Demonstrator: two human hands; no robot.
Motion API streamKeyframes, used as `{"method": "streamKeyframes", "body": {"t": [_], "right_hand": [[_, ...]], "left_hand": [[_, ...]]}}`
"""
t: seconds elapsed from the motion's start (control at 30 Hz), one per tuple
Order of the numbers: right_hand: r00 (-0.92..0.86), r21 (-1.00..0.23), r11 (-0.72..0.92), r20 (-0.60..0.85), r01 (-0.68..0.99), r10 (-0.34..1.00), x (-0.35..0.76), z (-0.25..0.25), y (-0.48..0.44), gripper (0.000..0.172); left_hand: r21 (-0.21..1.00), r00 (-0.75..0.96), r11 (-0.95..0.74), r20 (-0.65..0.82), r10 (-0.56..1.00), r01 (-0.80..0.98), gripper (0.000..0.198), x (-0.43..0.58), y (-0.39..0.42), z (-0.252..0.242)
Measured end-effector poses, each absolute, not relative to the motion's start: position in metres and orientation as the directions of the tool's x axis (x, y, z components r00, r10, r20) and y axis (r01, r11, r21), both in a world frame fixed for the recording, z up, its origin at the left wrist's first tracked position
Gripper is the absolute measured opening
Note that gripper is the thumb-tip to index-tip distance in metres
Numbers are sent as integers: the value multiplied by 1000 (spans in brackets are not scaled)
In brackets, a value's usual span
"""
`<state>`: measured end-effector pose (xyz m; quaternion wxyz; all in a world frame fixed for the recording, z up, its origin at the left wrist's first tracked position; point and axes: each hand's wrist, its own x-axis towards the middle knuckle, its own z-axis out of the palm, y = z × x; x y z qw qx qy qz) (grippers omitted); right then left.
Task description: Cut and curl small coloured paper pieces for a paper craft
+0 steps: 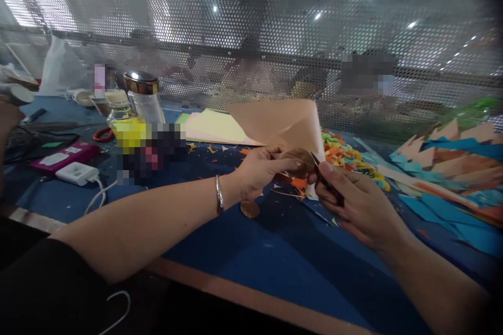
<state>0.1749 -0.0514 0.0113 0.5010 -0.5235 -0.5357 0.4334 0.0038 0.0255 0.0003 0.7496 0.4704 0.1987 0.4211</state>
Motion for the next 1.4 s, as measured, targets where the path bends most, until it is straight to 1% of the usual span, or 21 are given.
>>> {"method": "streamKeyframes", "body": {"t": [0.17, 0.43, 0.63, 0.87, 0.97, 1.07, 1.2, 1.4], "right_hand": [[70, -987, 68, 79, 143, 994, 175, 13, -50, 66], [80, -985, 69, 83, 158, 993, 180, 9, -47, 66], [81, -982, 85, 100, 171, 992, 183, 8, -46, 64], [77, -969, 109, 128, 220, 989, 185, 7, -46, 63], [73, -970, 108, 126, 217, 989, 186, 6, -46, 63], [89, -977, 93, 112, 194, 990, 187, 6, -46, 59], [93, -979, 84, 102, 187, 990, 188, 7, -46, 58], [79, -968, 116, 136, 223, 987, 189, 7, -45, 59]], "left_hand": [[878, 597, 217, 93, 797, -427, 39, 3, 23, 2], [867, 591, 234, 83, 802, -439, 39, 3, 21, 3], [873, 571, 197, 109, 814, -446, 32, 4, 20, 4], [903, 555, 158, 102, 825, -400, 21, 2, 19, 7], [905, 557, 142, 117, 822, -400, 20, 2, 19, 6], [893, 570, 151, 134, 811, -424, 19, 2, 19, 5], [899, 576, 131, 151, 804, -418, 25, 3, 21, 3], [917, 575, 102, 153, 804, -387, 24, 2, 22, 4]]}}
